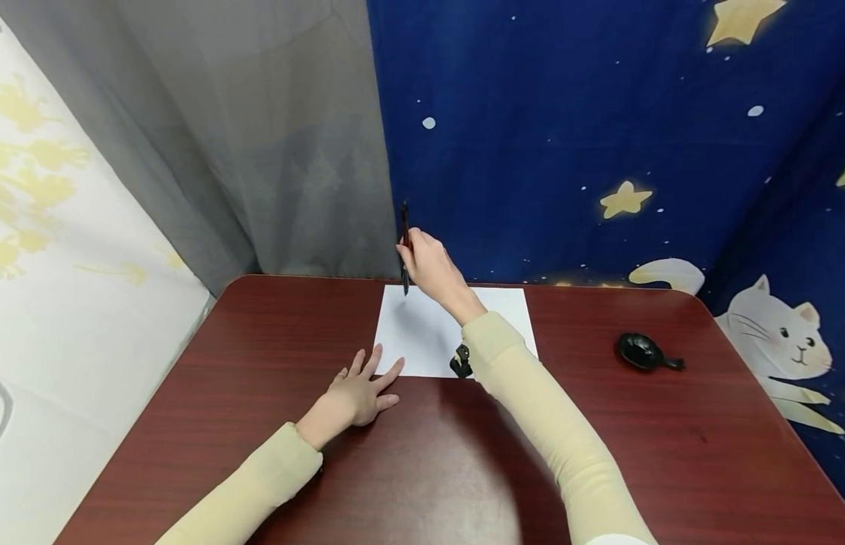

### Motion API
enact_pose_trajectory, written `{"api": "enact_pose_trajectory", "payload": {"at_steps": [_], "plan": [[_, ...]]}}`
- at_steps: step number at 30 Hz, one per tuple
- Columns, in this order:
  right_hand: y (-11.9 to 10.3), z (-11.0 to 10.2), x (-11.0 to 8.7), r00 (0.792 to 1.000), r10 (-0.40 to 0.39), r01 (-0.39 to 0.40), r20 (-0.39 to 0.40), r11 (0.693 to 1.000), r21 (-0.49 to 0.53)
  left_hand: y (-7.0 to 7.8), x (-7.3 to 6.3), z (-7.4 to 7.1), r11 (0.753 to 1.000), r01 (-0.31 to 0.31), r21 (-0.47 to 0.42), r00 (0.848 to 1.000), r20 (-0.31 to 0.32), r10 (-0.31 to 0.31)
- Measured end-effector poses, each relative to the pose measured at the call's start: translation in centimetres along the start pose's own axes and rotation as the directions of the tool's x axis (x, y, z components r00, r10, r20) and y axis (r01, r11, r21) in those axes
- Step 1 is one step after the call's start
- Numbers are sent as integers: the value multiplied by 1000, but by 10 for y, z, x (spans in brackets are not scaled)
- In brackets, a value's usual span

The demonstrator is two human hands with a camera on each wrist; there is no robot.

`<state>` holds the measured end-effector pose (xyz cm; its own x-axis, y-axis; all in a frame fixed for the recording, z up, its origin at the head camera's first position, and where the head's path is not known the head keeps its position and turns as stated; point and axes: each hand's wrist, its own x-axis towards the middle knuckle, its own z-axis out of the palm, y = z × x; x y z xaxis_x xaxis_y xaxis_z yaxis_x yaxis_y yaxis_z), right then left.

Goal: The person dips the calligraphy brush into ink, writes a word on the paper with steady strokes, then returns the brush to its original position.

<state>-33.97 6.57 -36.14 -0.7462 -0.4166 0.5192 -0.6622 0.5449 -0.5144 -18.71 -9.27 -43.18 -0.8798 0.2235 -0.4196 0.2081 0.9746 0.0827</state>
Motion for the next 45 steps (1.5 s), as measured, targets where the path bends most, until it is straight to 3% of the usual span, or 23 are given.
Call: {"api": "enact_pose_trajectory", "payload": {"at_steps": [11, 18, 27, 45], "plan": [[4, 5, -3, 999, 33, -33, 19, 999, 16, -3, 9, 9, 1000, 12, 18, 1000, 12, -12], [4, 8, -3, 999, 30, -30, 28, 1000, 8, -1, 6, 6, 1000, 15, 16, 1000, 21, -15], [8, 14, -5, 999, 27, -26, 40, 999, -20, -5, 16, 15, 1000, 14, 28, 999, 31, -14], [6, 17, -4, 999, 11, -10, 35, 999, -38, -8, 22, 20, 999, 9, 37, 1000, 11, -9]]}}
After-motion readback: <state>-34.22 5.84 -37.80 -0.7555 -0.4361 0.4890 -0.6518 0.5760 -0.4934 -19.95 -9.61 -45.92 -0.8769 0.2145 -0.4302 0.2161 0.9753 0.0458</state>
